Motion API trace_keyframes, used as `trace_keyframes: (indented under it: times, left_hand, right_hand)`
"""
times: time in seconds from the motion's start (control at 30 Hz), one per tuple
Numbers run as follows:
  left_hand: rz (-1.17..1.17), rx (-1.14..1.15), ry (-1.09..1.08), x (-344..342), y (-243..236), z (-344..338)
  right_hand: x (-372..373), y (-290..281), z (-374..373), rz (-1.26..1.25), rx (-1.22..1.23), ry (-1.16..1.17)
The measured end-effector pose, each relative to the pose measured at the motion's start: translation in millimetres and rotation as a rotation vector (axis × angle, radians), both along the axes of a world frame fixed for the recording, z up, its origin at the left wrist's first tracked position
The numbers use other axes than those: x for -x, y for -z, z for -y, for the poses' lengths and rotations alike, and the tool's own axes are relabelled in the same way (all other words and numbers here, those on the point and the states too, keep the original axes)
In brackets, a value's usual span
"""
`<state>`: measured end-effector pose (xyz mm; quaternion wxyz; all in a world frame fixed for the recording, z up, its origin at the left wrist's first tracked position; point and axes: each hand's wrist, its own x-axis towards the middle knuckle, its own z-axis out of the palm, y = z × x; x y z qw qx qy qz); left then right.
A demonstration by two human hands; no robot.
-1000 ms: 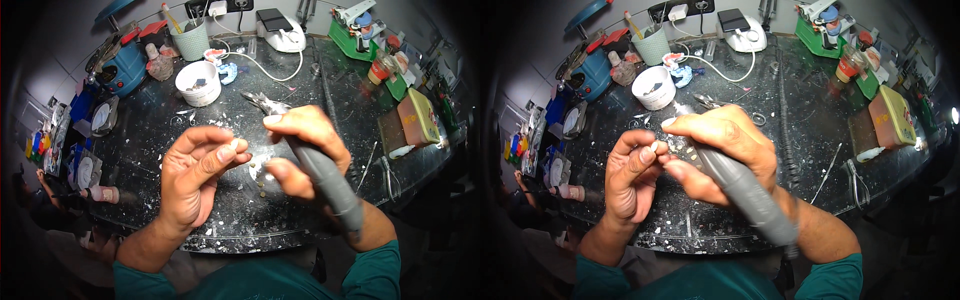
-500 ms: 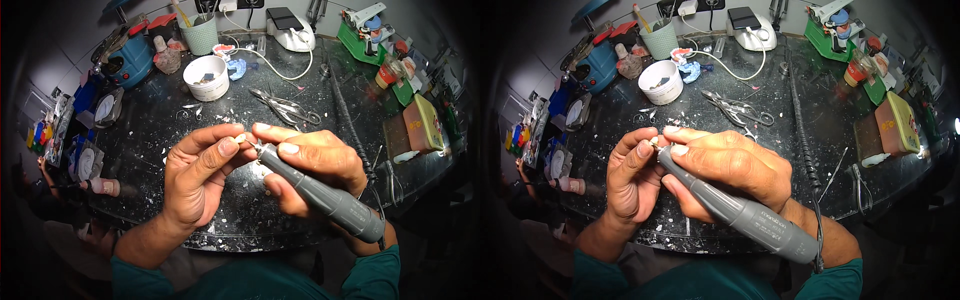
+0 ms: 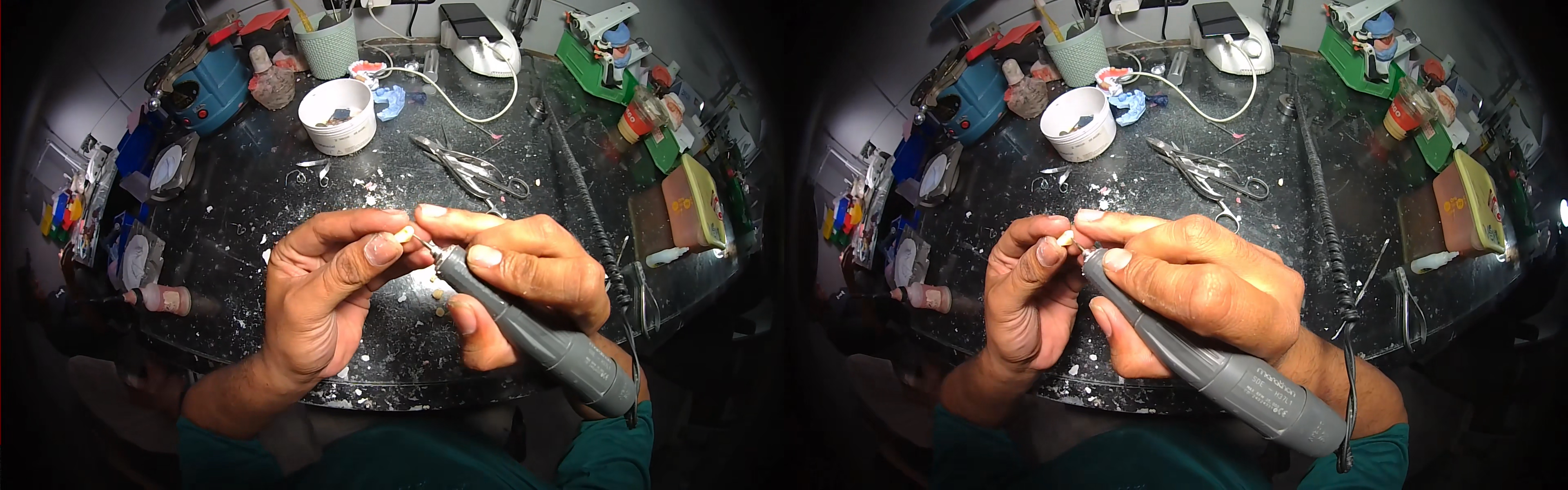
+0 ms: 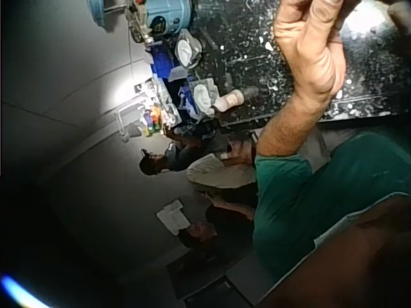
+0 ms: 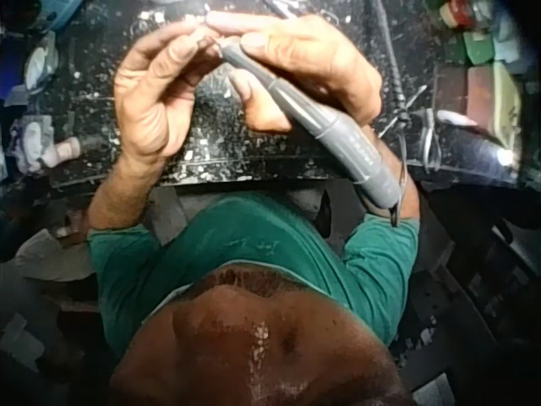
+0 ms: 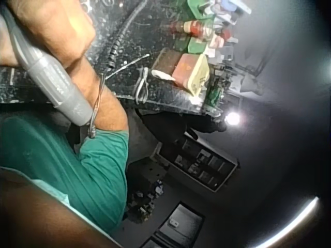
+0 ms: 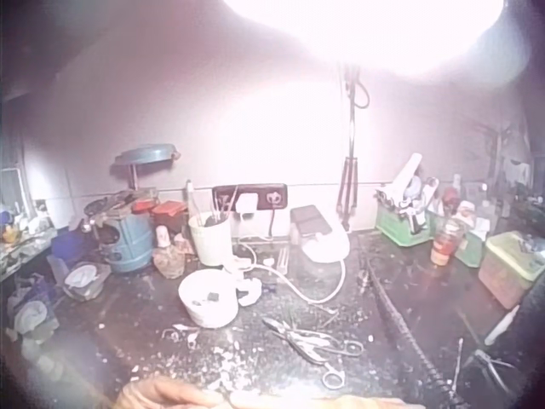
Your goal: The person picks up artificial teeth from the table by hand and shapes them using a rotary tool.
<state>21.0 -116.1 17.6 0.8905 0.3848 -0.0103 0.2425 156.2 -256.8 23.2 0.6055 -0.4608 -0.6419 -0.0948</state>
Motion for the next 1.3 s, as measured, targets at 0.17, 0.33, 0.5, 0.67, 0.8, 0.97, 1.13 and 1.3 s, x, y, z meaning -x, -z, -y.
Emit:
trace_keyframes:
  times: [0.17,0.33,0.5,0.67,0.8,0.97,1.13,1.3]
  left_hand:
    - [0.002,0.005,0.002,0.4,-0.5,0.9]
    - [0.014,-0.009,0.000,1.0,-1.1,1.1]
    - [0.017,-0.025,-0.003,0.3,-0.7,0.5]
    - [0.016,-0.026,-0.012,1.0,-0.7,0.6]
    - [0.012,-0.026,-0.001,0.9,-0.9,0.4]
    - [0.015,-0.038,0.002,2.0,0.7,-0.8]
    - [0.004,-0.033,0.004,1.8,-0.2,0.5]
    - [0.011,-0.027,-0.002,2.3,-0.7,0.0]
  right_hand:
    - [2.1,0.6,-0.7,-0.017,-0.022,-0.011]
    - [2.0,1.1,-0.2,-0.025,-0.027,-0.020]
    - [0.6,-0.8,2.0,-0.022,0.003,-0.023]
    - [3.1,-1.8,2.7,-0.041,0.024,-0.033]
    - [5.3,-0.5,2.6,-0.082,0.017,-0.028]
    - [2.5,-1.7,3.4,-0.044,0.044,-0.053]
    - [2.7,0.2,4.5,-0.055,0.050,-0.057]
    - [4.5,-1.4,4.6,-0.071,0.046,-0.063]
